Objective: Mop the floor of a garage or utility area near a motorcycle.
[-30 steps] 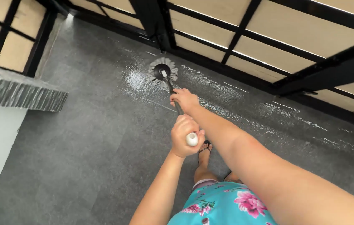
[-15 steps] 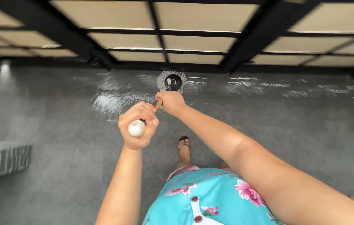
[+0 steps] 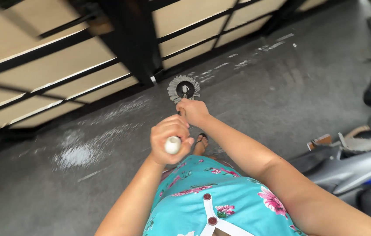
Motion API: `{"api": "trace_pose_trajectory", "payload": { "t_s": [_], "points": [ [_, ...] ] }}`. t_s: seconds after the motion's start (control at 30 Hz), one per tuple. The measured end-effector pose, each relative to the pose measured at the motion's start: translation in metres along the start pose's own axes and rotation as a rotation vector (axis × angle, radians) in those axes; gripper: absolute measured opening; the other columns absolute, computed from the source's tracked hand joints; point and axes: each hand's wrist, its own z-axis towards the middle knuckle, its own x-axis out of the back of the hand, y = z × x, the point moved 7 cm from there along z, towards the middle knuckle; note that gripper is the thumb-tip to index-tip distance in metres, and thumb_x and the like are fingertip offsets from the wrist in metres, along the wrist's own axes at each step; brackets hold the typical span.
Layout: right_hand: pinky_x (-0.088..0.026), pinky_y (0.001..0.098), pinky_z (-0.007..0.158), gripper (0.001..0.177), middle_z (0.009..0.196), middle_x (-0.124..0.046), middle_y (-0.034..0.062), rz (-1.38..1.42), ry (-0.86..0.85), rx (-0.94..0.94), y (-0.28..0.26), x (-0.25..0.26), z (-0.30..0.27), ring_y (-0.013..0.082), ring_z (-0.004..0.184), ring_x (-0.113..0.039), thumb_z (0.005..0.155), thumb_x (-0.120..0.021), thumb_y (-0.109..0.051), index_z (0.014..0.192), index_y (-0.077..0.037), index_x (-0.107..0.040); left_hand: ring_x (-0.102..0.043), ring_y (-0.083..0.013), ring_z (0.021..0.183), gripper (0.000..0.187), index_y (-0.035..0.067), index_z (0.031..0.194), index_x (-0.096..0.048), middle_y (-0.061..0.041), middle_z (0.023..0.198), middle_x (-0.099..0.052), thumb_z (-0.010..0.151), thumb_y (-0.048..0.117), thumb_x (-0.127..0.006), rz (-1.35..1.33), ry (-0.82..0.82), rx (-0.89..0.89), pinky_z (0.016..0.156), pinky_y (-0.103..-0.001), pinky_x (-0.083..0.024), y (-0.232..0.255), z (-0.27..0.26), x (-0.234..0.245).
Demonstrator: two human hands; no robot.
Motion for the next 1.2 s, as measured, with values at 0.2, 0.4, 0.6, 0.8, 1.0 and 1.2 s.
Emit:
{"api": "trace_pose_trajectory", "payload": {
  "t_s": [0.2, 0.4, 0.6, 0.8, 1.0, 1.2],
  "points": [
    [-0.054, 0.0382, 0.072, 0.011, 0.095, -0.069, -0.0032, -0.047, 0.05, -0.344, 0.173, 0.098, -0.023, 0.023, 0.091, -0.069, 0.088, -0.061, -0.021, 0.088, -0.024, -0.071, -0.062, -0.0258, 0.075, 0.021, 0.008, 0.07, -0.055, -0.006, 0.07, -0.057, 0.068, 0.0, -0.074, -0.099, -0.203, -0.023, 0.084, -0.038, -0.057, -0.083, 0.082, -0.148],
    [-0.052, 0.0391, 0.087, 0.026, 0.117, -0.069, 0.0032, 0.029, 0.149, -0.749, 0.317, 0.153, -0.06, 0.0273, 0.106, -0.066, 0.088, -0.062, -0.024, 0.114, -0.024, -0.069, -0.058, -0.0273, 0.084, 0.02, 0.008, 0.073, -0.054, -0.006, 0.078, -0.06, 0.065, 0.003, -0.072, -0.135, -0.357, -0.061, 0.091, -0.04, -0.055, -0.173, 0.122, -0.269],
    [-0.053, 0.0455, 0.097, 0.054, 0.121, -0.074, 0.0133, -0.04, -0.232, -1.043, 0.377, 0.116, -0.15, 0.0313, 0.115, -0.069, 0.088, -0.069, -0.031, 0.141, -0.022, -0.059, -0.062, -0.0291, 0.091, 0.018, 0.008, 0.079, -0.055, -0.009, 0.092, -0.064, 0.067, 0.0, -0.066, -0.169, -0.266, 0.067, 0.082, -0.037, -0.052, -0.251, 0.138, -0.281],
    [-0.051, 0.0424, 0.101, 0.057, 0.123, -0.071, 0.0171, -0.007, -0.385, -0.767, 0.375, -0.015, -0.184, 0.0339, 0.117, -0.066, 0.084, -0.079, -0.038, 0.132, -0.011, -0.066, -0.065, -0.0277, 0.087, 0.019, 0.009, 0.082, -0.055, -0.004, 0.086, -0.064, 0.07, 0.0, -0.068, 0.058, -0.594, 0.073, 0.081, -0.038, -0.053, -0.259, 0.101, -0.218],
    [-0.045, 0.0445, 0.102, 0.089, 0.145, -0.051, 0.0193, 0.09, 0.054, -0.945, 0.221, 0.022, -0.087, 0.0364, 0.132, -0.051, 0.073, -0.079, -0.017, 0.151, -0.008, -0.039, -0.067, -0.0282, 0.09, 0.017, 0.012, 0.079, -0.058, -0.003, 0.087, -0.067, 0.068, 0.004, -0.067, 0.173, -0.722, 0.016, 0.076, -0.039, -0.055, -0.179, 0.053, -0.145],
    [-0.054, 0.0398, 0.097, 0.082, 0.145, -0.055, 0.0128, 0.633, 0.499, -0.765, 0.062, 0.026, -0.032, 0.0319, 0.107, -0.072, 0.073, -0.073, -0.009, 0.148, -0.012, -0.04, -0.067, -0.0296, 0.088, 0.014, 0.01, 0.08, -0.061, -0.006, 0.084, -0.068, 0.069, 0.004, -0.067, 0.226, -0.606, 0.203, 0.074, -0.037, -0.053, -0.093, 0.019, -0.022]
  ]
}}
